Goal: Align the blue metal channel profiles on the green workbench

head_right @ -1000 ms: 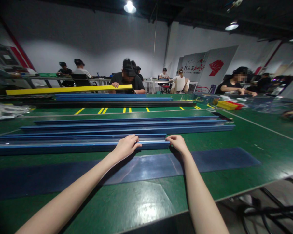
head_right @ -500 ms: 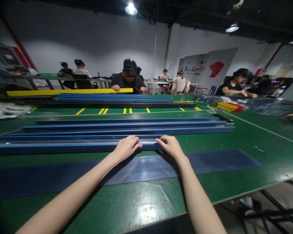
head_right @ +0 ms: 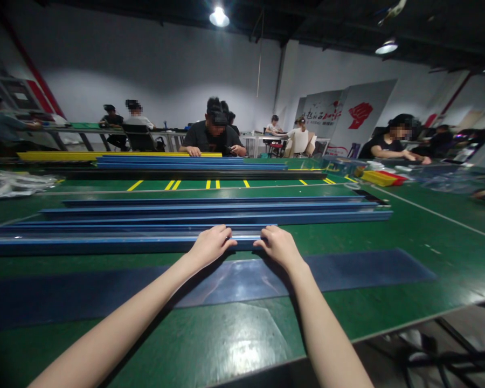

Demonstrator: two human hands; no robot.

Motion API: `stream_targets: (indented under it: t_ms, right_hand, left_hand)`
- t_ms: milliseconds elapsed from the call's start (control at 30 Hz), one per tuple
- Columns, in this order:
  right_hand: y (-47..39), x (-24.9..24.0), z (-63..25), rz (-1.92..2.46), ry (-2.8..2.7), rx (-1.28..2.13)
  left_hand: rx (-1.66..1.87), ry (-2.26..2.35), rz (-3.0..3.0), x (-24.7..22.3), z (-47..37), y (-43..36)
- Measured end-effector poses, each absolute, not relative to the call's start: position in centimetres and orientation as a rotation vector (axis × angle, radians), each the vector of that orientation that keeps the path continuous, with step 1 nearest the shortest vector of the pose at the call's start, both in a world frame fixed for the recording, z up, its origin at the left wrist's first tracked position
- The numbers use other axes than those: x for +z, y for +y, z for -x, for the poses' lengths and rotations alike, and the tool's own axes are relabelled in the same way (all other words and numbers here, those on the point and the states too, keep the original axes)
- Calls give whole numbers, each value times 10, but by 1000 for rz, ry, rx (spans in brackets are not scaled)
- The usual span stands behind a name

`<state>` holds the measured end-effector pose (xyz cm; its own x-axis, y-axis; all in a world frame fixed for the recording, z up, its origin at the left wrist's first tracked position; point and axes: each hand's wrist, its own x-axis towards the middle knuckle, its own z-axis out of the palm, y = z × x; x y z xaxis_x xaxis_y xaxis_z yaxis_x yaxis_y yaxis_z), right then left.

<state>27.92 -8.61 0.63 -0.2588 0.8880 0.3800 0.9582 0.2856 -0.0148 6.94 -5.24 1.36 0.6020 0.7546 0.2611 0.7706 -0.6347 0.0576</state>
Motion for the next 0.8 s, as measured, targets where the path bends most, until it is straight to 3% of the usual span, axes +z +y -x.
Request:
stream_targets:
  t_ms: [800]
  right_hand:
    - [-79,-1,-248,1451,-2308,-319]
  left_hand:
    - [-200,-1340,2788,23,-44,-46]
